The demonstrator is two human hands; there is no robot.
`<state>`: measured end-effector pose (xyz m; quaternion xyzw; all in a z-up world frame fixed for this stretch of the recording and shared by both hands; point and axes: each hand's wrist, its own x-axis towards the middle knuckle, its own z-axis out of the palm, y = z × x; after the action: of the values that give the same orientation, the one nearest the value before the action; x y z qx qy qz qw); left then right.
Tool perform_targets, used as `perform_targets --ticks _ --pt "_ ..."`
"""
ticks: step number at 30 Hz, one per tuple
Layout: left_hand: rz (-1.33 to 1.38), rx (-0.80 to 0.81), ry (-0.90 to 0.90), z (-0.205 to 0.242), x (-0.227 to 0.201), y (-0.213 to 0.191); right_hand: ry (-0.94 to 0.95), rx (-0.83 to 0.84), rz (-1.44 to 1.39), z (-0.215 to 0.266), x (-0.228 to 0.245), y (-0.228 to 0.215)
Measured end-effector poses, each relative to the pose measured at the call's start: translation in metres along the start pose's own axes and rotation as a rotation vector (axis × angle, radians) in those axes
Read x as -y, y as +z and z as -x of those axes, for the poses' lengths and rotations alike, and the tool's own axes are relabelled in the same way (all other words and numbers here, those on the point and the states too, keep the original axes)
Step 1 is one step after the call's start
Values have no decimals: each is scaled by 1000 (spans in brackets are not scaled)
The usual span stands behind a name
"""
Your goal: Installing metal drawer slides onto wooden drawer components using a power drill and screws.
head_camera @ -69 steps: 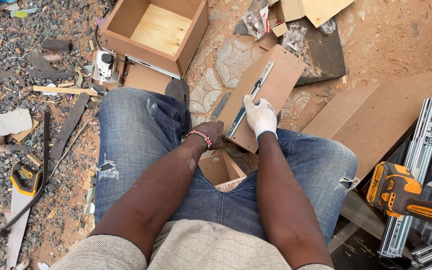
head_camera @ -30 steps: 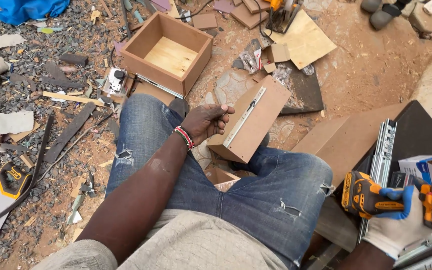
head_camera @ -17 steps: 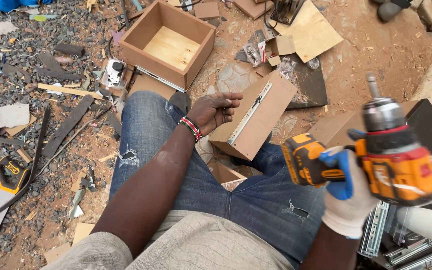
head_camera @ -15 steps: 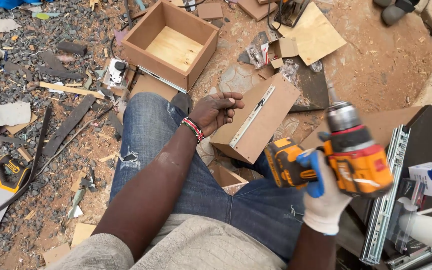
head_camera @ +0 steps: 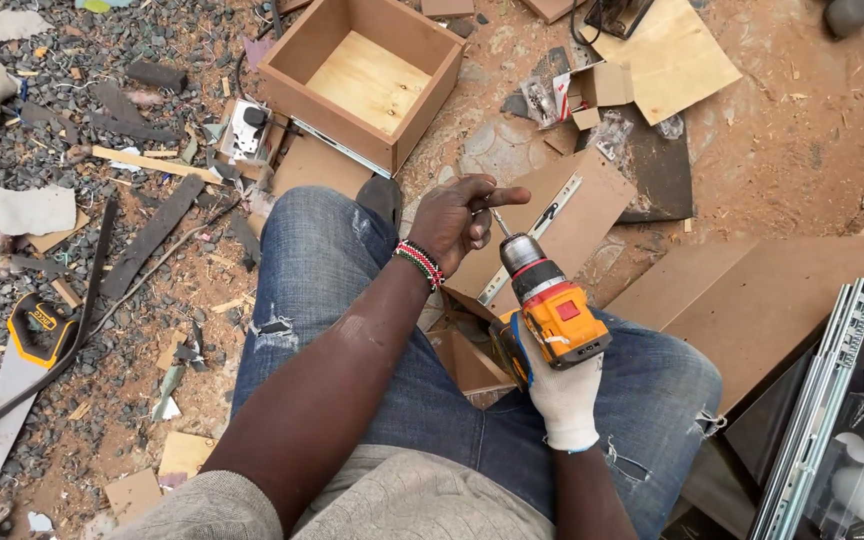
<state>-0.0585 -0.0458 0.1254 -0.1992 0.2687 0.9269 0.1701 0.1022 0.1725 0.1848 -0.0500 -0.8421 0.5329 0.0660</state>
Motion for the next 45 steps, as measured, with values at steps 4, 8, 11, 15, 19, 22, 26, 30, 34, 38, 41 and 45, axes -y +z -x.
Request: perform_targets --ticks 4,8,11,15,19,22,26,30,34,38,41,45 --pt "-12 3 -14 4 6 10 29 45 141 -5 10 3" --pt "-53 -16 -5 5 11 13 15 76 228 -9 25 4" --pt "-68 -3 -6 8 15 19 14 63 189 -7 12 1" --pt "-80 -9 -7 9 19 18 -14 66 188 -8 18 1" --pt "-80 -43 2 5 22 16 3 68 253 -8 13 -1" --pt "-82 -70 11 9 24 17 -1 77 287 -7 13 -1" --pt "-73 -97 34 6 25 14 -10 74 342 -7 12 -3" --pt "-78 -107 42 6 24 15 -2 91 361 -7 14 0" --pt "-90 -112 42 8 23 18 -19 87 386 -5 8 3" --pt "-119 -121 43 12 21 23 14 87 383 -5 2 2" --pt "-129 -131 49 11 22 24 3 72 390 -5 5 0" --pt "-147 -119 68 10 24 22 -19 93 446 -6 7 0"
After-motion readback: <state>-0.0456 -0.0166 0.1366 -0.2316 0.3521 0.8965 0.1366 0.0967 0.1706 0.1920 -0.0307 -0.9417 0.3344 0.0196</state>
